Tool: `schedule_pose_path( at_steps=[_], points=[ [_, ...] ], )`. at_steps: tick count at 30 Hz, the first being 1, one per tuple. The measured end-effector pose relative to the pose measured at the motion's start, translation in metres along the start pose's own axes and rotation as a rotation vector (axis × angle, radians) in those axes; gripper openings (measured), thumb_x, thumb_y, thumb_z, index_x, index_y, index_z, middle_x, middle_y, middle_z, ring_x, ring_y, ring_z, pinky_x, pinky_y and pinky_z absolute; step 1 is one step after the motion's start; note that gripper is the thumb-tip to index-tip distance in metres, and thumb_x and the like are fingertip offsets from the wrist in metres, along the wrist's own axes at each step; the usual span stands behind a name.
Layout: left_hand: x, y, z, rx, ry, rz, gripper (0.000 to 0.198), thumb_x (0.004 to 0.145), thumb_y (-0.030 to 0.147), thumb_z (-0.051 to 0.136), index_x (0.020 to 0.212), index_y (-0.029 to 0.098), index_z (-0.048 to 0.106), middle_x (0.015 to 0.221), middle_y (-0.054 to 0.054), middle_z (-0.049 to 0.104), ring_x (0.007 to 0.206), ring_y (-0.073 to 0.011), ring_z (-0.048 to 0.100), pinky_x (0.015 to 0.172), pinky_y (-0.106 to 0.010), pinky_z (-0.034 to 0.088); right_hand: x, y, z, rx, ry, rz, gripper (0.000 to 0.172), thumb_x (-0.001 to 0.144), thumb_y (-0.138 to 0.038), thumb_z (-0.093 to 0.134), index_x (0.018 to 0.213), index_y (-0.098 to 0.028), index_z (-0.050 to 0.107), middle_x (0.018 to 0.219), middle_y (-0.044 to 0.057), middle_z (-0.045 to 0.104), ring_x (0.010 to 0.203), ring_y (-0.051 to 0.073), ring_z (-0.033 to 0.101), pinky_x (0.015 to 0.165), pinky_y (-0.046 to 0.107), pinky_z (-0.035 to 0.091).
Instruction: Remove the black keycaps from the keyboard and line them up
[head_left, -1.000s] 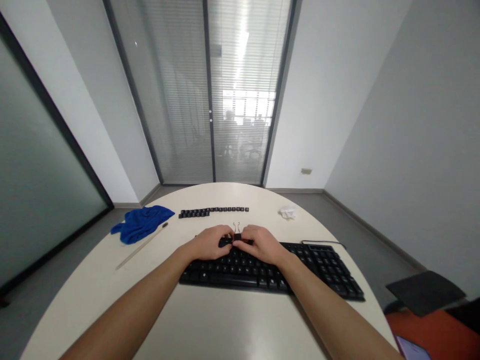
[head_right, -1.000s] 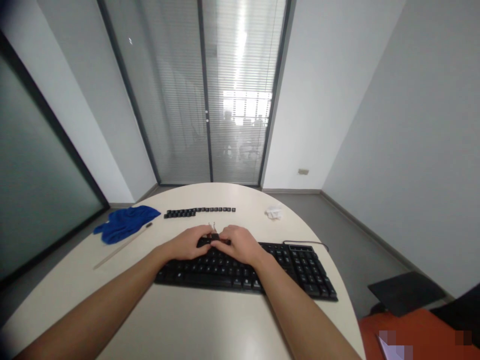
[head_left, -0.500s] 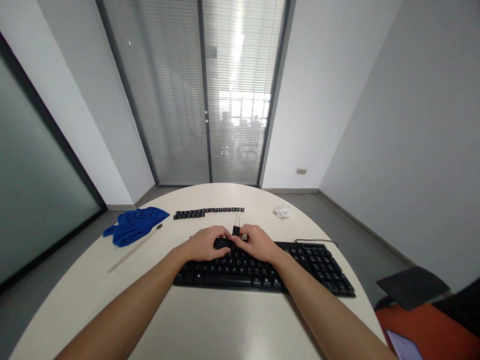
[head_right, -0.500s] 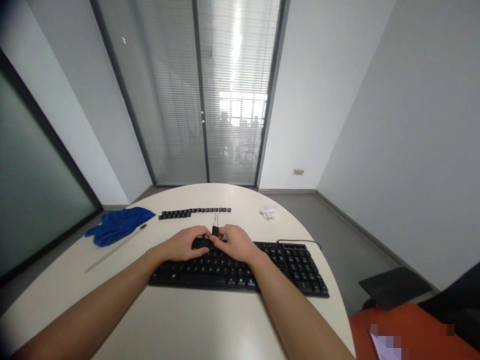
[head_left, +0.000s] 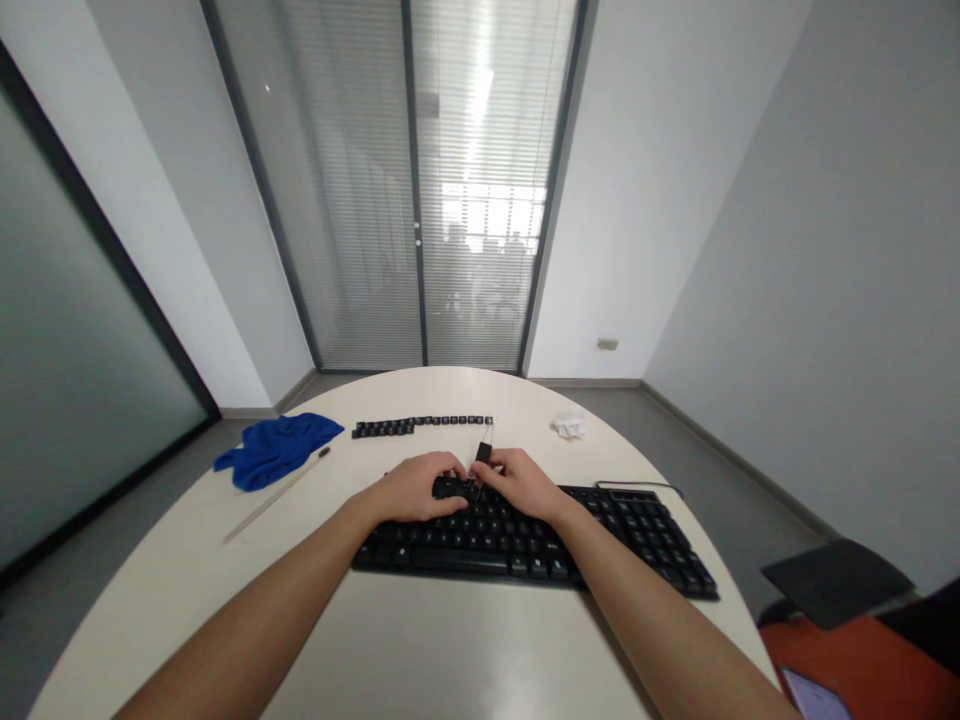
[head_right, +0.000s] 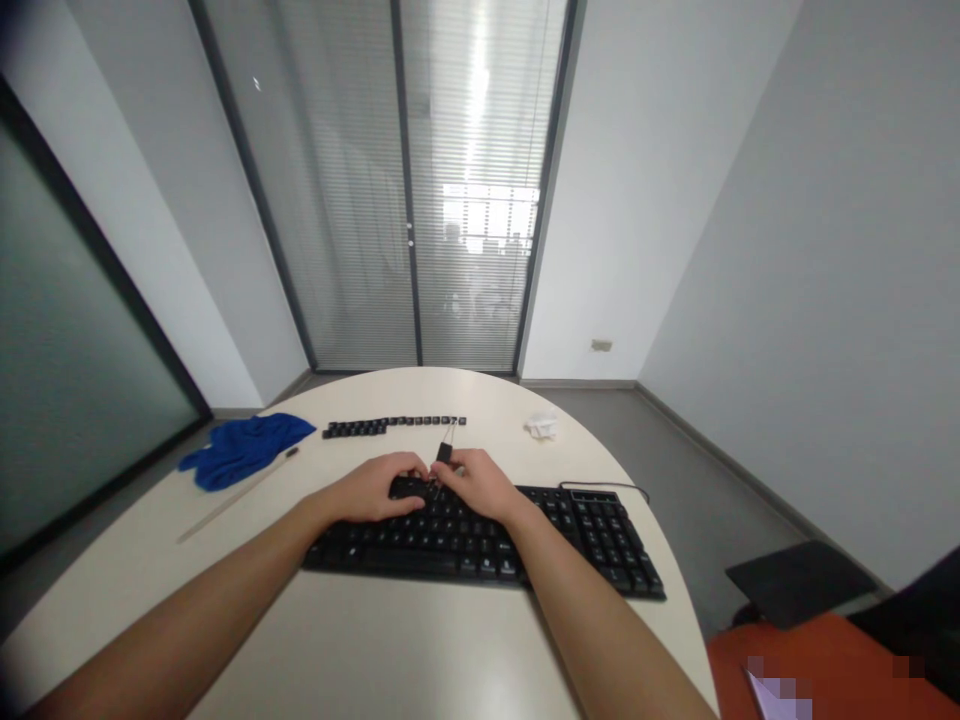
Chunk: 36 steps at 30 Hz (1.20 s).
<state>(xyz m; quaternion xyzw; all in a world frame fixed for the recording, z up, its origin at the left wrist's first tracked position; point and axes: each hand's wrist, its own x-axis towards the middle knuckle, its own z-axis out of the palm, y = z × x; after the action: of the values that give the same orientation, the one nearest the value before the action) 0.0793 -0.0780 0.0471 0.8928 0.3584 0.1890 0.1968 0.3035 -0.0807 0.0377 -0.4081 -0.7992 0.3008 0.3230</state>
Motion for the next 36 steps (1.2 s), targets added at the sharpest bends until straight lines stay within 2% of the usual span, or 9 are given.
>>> schedule_pose_path(
  at_steps=[8,14,20,27,32,36],
  points=[
    [0.003,0.001,0.003,0.025,0.063,-0.018,0.026,0.086,0.042,0.058,0.102,0.023,0.064,0.1,-0.003,0.069,0.09,-0.02,0.062,0.081,-0.03,0.047,0.001,-0.004,-0.002,0.121,0.065,0.014,0.039,0.091,-0.048,0.053,0.084,-0.017,0.074,0.085,0.005,0.076,0.084,0.024,0.068,0.078,0.032,0.051],
    [0.005,-0.007,0.006,-0.03,0.112,0.011,0.021,0.088,0.036,0.058,0.1,0.021,0.066,0.096,-0.004,0.069,0.087,-0.0179,0.062,0.08,-0.029,0.047,0.001,0.002,-0.001,0.179,0.074,0.023,0.038,0.088,-0.049,0.057,0.093,-0.017,0.076,0.105,0.008,0.075,0.099,0.028,0.068,0.089,0.038,0.05],
    [0.007,-0.015,0.008,-0.116,0.095,0.005,0.025,0.087,0.036,0.061,0.105,0.02,0.067,0.1,-0.005,0.07,0.085,-0.0172,0.062,0.08,-0.029,0.049,0.001,0.001,-0.001,0.149,0.037,0.029,0.042,0.09,-0.051,0.054,0.091,-0.015,0.076,0.095,0.008,0.076,0.091,0.026,0.069,0.084,0.036,0.051],
    [0.006,-0.012,0.008,-0.096,0.106,0.005,0.024,0.088,0.037,0.06,0.104,0.021,0.067,0.096,-0.003,0.07,0.083,-0.0168,0.062,0.078,-0.029,0.049,0.003,0.0,-0.001,0.148,0.036,0.039,0.044,0.089,-0.052,0.054,0.082,-0.015,0.075,0.083,0.006,0.076,0.082,0.024,0.068,0.079,0.034,0.051],
    [0.005,-0.01,0.007,-0.064,0.125,0.022,0.021,0.087,0.034,0.061,0.104,0.022,0.065,0.094,-0.002,0.069,0.084,-0.0167,0.062,0.079,-0.029,0.048,0.003,0.0,-0.003,0.185,0.0,0.04,0.044,0.089,-0.053,0.053,0.085,-0.015,0.075,0.086,0.007,0.076,0.087,0.026,0.068,0.085,0.037,0.05],
    [0.004,-0.009,0.006,-0.066,0.122,0.045,0.021,0.087,0.033,0.062,0.105,0.022,0.065,0.097,-0.002,0.068,0.087,-0.0169,0.062,0.081,-0.029,0.048,0.004,-0.003,-0.004,0.229,-0.029,0.025,0.042,0.089,-0.052,0.053,0.097,-0.016,0.075,0.098,0.007,0.075,0.095,0.026,0.067,0.09,0.039,0.049]
  ],
)
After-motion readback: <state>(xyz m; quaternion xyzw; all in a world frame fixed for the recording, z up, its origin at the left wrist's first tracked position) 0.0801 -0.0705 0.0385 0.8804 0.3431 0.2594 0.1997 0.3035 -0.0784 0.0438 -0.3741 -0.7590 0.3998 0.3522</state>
